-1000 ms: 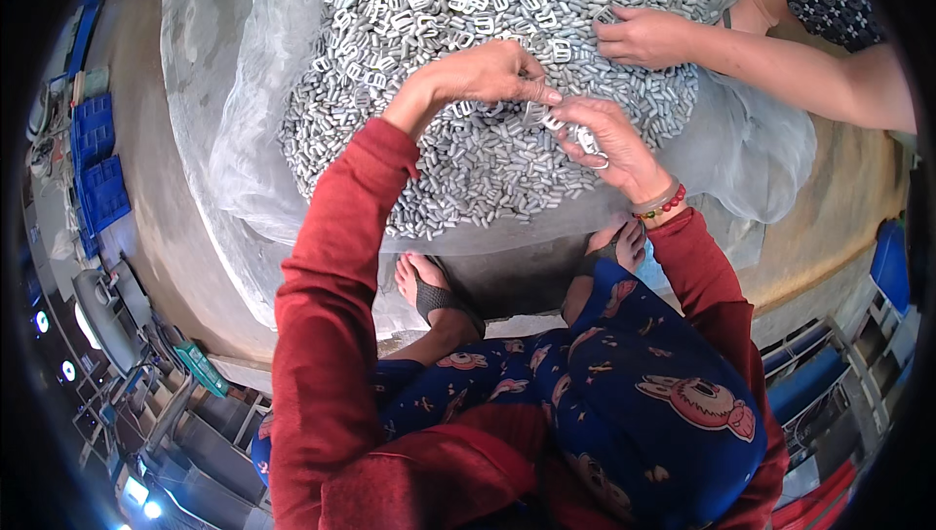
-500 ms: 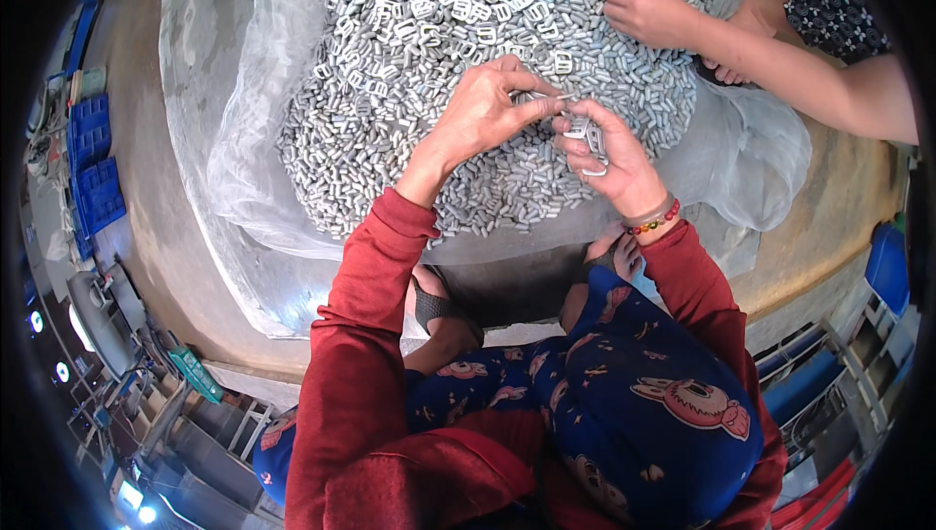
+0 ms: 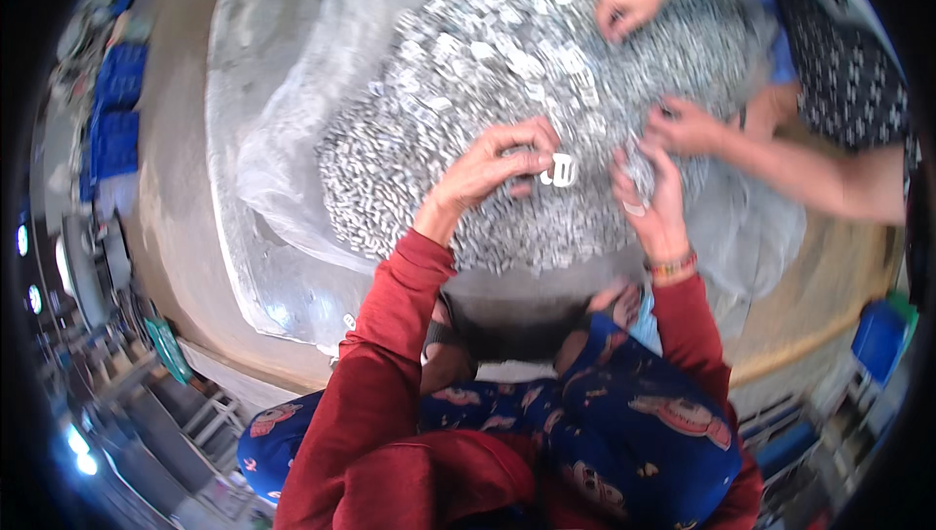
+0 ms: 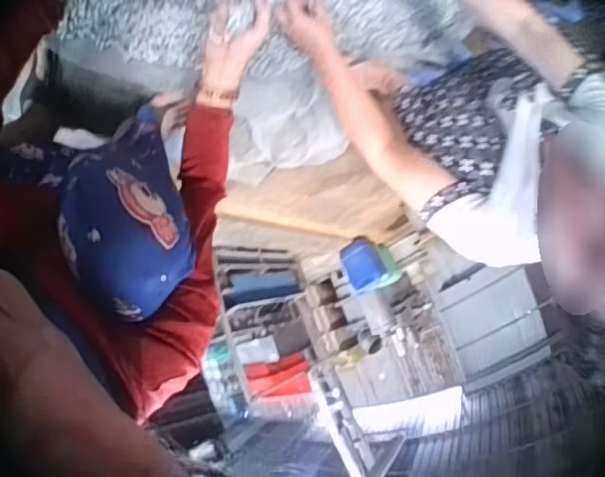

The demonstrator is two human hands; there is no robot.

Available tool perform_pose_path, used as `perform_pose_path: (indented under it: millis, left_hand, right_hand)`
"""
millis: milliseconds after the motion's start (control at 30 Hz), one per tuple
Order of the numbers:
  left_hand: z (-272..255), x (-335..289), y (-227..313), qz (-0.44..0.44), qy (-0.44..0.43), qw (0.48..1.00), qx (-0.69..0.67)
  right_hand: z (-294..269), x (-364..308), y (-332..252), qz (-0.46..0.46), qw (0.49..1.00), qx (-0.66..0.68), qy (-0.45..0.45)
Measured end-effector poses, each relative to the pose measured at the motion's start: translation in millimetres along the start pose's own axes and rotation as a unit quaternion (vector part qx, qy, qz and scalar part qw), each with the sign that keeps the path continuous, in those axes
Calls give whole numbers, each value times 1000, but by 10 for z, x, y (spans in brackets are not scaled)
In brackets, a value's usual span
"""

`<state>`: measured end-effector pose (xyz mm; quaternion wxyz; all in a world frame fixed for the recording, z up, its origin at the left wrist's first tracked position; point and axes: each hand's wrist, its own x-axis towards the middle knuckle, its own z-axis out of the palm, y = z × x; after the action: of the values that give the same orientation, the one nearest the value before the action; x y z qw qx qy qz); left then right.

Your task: The person sorts through a large pile of metal buckles on the floor by hand, moving them into different piles, before walking across the factory floor to a vibrating finishing machine.

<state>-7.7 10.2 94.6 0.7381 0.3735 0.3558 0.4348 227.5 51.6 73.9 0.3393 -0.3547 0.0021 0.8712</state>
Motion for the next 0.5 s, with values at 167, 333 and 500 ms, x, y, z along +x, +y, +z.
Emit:
perform_pose_path:
  millis: [167, 333, 500]
  left_hand:
    - [70, 227, -449, 51, 23, 947, -316]
    - [499, 302, -745, -39, 200, 872, -445]
    - [838, 453, -662, -52, 303, 767, -563]
  right_hand:
    - [156, -151, -158, -167, 975, -107, -96]
    - [442, 40, 204, -413, 764, -490, -79]
    - [526, -18, 314, -496, 464, -733, -46]
